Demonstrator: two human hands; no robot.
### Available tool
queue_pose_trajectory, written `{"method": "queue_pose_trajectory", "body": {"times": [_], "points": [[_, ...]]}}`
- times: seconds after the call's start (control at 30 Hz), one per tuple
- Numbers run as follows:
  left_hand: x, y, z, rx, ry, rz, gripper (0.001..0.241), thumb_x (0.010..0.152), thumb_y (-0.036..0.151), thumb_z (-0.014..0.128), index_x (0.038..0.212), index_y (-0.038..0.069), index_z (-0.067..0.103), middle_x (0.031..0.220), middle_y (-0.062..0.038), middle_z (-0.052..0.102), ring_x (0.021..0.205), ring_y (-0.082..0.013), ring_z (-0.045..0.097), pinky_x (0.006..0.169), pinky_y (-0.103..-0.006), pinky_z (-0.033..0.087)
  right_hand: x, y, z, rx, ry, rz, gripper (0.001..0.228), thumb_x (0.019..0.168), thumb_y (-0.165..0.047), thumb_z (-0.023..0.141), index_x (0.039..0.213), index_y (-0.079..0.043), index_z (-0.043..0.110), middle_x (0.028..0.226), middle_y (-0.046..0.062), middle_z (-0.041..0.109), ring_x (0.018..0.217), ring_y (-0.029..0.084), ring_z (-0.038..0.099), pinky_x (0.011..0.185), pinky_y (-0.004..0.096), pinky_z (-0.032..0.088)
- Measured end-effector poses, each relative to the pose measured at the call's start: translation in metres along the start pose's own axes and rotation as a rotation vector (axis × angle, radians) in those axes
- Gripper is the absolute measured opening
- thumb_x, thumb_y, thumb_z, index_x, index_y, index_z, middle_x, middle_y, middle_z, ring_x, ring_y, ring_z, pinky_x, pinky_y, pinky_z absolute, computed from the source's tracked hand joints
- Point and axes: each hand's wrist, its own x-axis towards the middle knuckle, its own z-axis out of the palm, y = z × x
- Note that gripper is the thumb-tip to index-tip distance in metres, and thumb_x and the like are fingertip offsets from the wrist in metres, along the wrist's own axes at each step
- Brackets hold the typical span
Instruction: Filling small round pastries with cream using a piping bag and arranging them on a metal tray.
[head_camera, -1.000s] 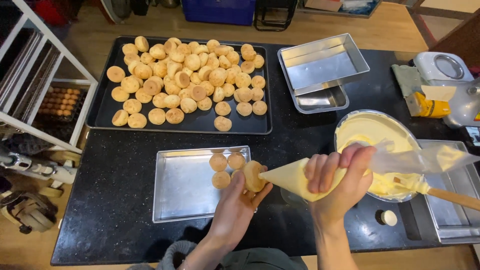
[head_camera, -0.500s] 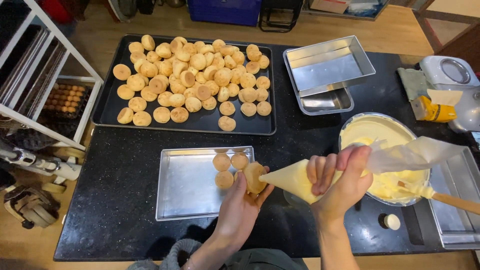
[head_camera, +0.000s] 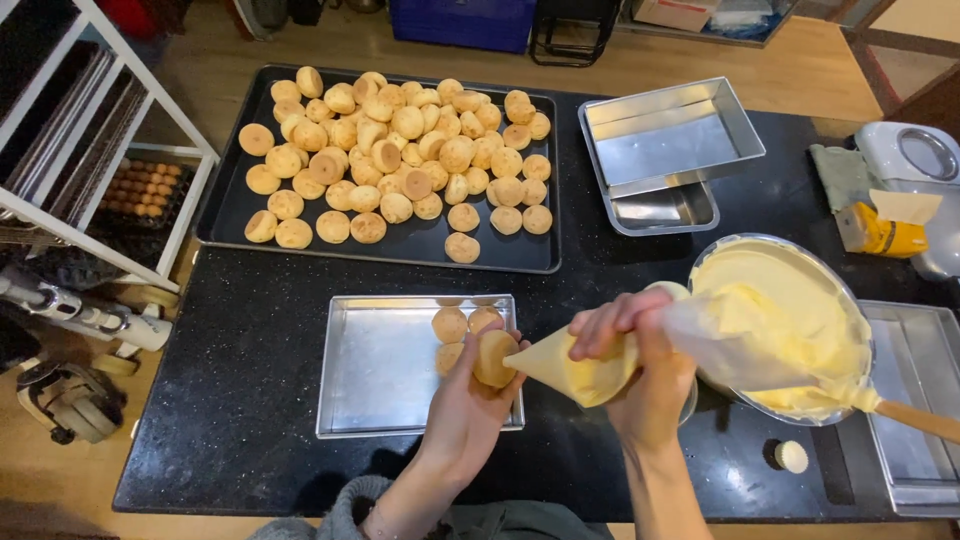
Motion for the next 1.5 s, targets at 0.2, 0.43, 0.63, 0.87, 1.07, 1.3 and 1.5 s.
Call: {"method": "queue_pose_trajectory", "body": {"times": [0.2,0.43,0.63,0.87,1.07,1.3,1.5], "points": [[0.012,0.008,-0.008,-0.072,0.005,-0.009,0.060,0.116,0.044,0.052,0.162,0.008,0.063,0.149,-0.020,0.066,0.143,-0.0280,0.063,0.119,-0.0373,0.050,-0.001,0.003,0.001,-0.098,-0.155,0.061,0.035,0.116,-0.043,0.068,0.098,-0.014,0.065,0.071,0.005,0.065,0.066,0.021,0.071,0.088,0.044,0.063],[0.067,0.012,-0.063,-0.504,-0.372,-0.161,0.075,0.116,0.041,0.063,0.170,-0.007,0.043,0.144,-0.028,0.062,0.131,-0.0321,0.068,0.125,-0.0453,0.056,0.000,0.000,-0.001,0.078,-0.011,0.080,0.026,0.118,-0.029,0.059,0.098,-0.014,0.062,0.065,0.002,0.051,0.059,0.021,0.058,0.078,0.042,0.053],[0.199,0.063,-0.153,0.077,0.131,0.409,0.022,0.119,0.036,0.058,0.131,0.019,0.066,0.128,-0.007,0.071,0.116,-0.0205,0.064,0.091,-0.0421,0.053,0.006,-0.039,-0.018,0.086,0.031,-0.005,0.028,0.121,-0.036,0.066,0.098,-0.020,0.069,0.066,-0.006,0.055,0.055,0.008,0.054,0.068,0.028,0.049],[0.140,0.050,-0.160,1.227,0.181,0.449,0.048,0.100,0.025,0.077,0.147,0.023,0.071,0.150,-0.004,0.078,0.139,-0.0249,0.071,0.114,-0.0410,0.055,0.003,-0.041,-0.039,0.024,0.086,0.023,0.029,0.120,-0.038,0.069,0.098,-0.019,0.067,0.069,-0.004,0.055,0.058,0.009,0.058,0.076,0.030,0.056],[0.129,0.003,-0.190,1.740,0.240,0.338,0.041,0.102,0.036,0.087,0.135,0.021,0.067,0.134,-0.003,0.068,0.128,-0.0215,0.068,0.104,-0.0403,0.061,0.002,-0.038,-0.036,-0.023,0.058,0.001,0.027,0.119,-0.039,0.071,0.099,-0.020,0.069,0.072,-0.004,0.058,0.060,0.008,0.060,0.074,0.027,0.057],[0.095,0.025,-0.156,1.624,0.140,0.432,0.036,0.112,0.040,0.068,0.139,0.016,0.069,0.139,-0.005,0.071,0.121,-0.0220,0.073,0.104,-0.0414,0.060,0.001,-0.021,-0.039,-0.142,0.112,0.112,0.044,0.101,-0.026,0.083,0.138,-0.012,0.065,0.081,0.007,0.072,0.077,0.022,0.075,0.088,0.037,0.065],[0.006,0.042,-0.011,1.256,-0.790,0.565,0.056,0.116,0.032,0.050,0.169,0.015,0.054,0.177,-0.011,0.054,0.158,-0.0314,0.060,0.129,-0.0443,0.049,-0.018,0.011,-0.014,-0.128,-0.377,0.396,0.076,0.112,-0.056,0.058,0.161,0.001,0.043,0.091,0.008,0.076,0.081,0.019,0.074,0.080,0.035,0.063]]}}
